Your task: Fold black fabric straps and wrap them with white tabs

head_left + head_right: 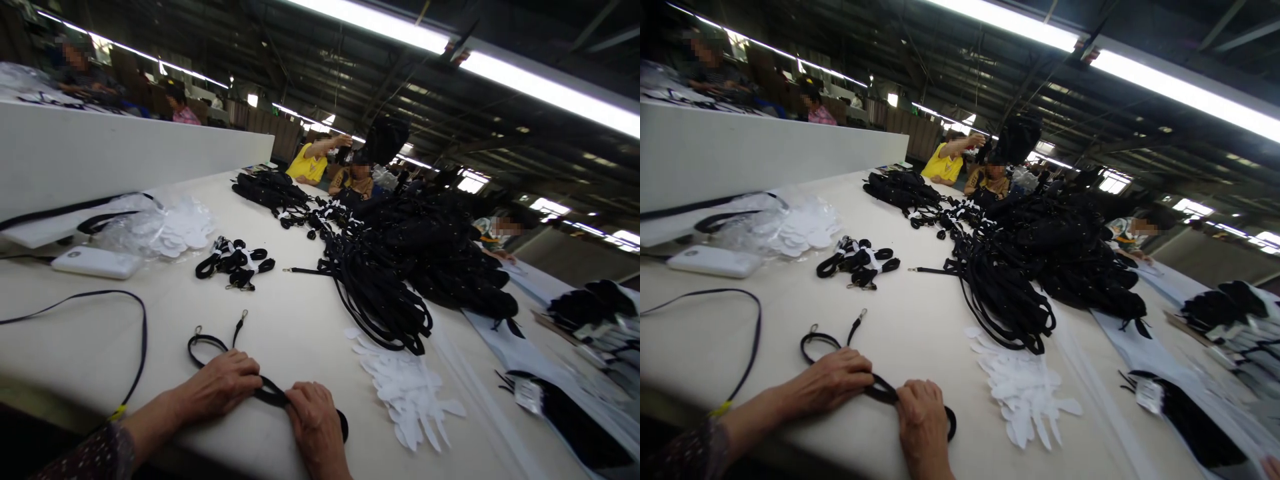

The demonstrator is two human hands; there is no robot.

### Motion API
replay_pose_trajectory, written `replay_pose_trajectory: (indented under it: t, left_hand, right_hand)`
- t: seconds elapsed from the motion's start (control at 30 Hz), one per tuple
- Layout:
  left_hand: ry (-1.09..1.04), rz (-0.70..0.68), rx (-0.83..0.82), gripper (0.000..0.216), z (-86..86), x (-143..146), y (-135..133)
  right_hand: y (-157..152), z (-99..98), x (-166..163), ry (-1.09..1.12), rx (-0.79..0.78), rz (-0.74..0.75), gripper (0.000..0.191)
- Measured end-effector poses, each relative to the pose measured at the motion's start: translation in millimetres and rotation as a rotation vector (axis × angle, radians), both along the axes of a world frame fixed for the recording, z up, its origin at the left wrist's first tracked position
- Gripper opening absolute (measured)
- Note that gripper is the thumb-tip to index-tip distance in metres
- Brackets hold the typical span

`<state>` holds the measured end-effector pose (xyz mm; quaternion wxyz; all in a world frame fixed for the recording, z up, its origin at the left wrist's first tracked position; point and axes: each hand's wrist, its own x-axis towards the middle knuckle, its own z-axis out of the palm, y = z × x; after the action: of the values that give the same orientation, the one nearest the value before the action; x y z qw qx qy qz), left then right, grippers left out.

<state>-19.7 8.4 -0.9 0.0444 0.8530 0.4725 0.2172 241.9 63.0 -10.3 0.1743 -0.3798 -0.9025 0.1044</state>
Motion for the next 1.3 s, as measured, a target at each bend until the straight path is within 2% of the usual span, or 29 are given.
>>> replay_pose_trajectory:
  t: [0.1, 0.23, 0.33, 0.4, 0.53, 0.67, 0.83, 1.0, 1.13, 1.3]
  left_hand:
    - [0.012, 0.041, -0.010, 0.026, 2.6, -21, -3]
    - [-0.081, 0.164, -0.055, 0.036, 2.1, -56, -12]
    - [-0.136, 0.291, -0.122, 0.052, 0.5, -79, -19]
    - [-0.134, 0.326, -0.197, 0.060, 3.0, -92, -21]
    - [-0.258, 0.388, -0.351, 0.051, 17.3, -115, -21]
    - [-0.346, 0.510, -0.326, 0.044, 23.6, -129, -14]
    - [-0.180, 0.404, -0.211, 0.033, 11.7, -117, -1]
    - [-0.089, 0.271, -0.215, 0.029, 7.1, -104, 7]
    - [-0.135, 0.276, -0.299, 0.028, -2.7, -110, 9]
    - [-0.202, 0.311, -0.477, 0.030, -9.6, -120, 15]
  right_hand:
    - [4, -3.7, 8, -0.005, 0.008, -0.028, 0.021]
    - [6, 5.5, 15, -0.035, 0.010, -0.044, 0.023]
    - [7, 11.6, 15, -0.061, -0.014, -0.043, 0.023]
    - [8, 10.8, 14, -0.063, -0.020, -0.063, 0.021]
    - [9, 5.9, 11, -0.066, -0.026, -0.078, 0.020]
    - [8, 9.7, 11, -0.075, -0.041, -0.075, 0.020]
    - [8, 8.8, 12, -0.068, -0.035, -0.073, 0.023]
    - [4, 15.3, 14, -0.061, -0.056, -0.061, 0.023]
    - [-3, 25.6, 14, -0.057, -0.092, -0.090, 0.021]
    - [-6, 20.2, 14, -0.021, -0.074, -0.139, 0.014]
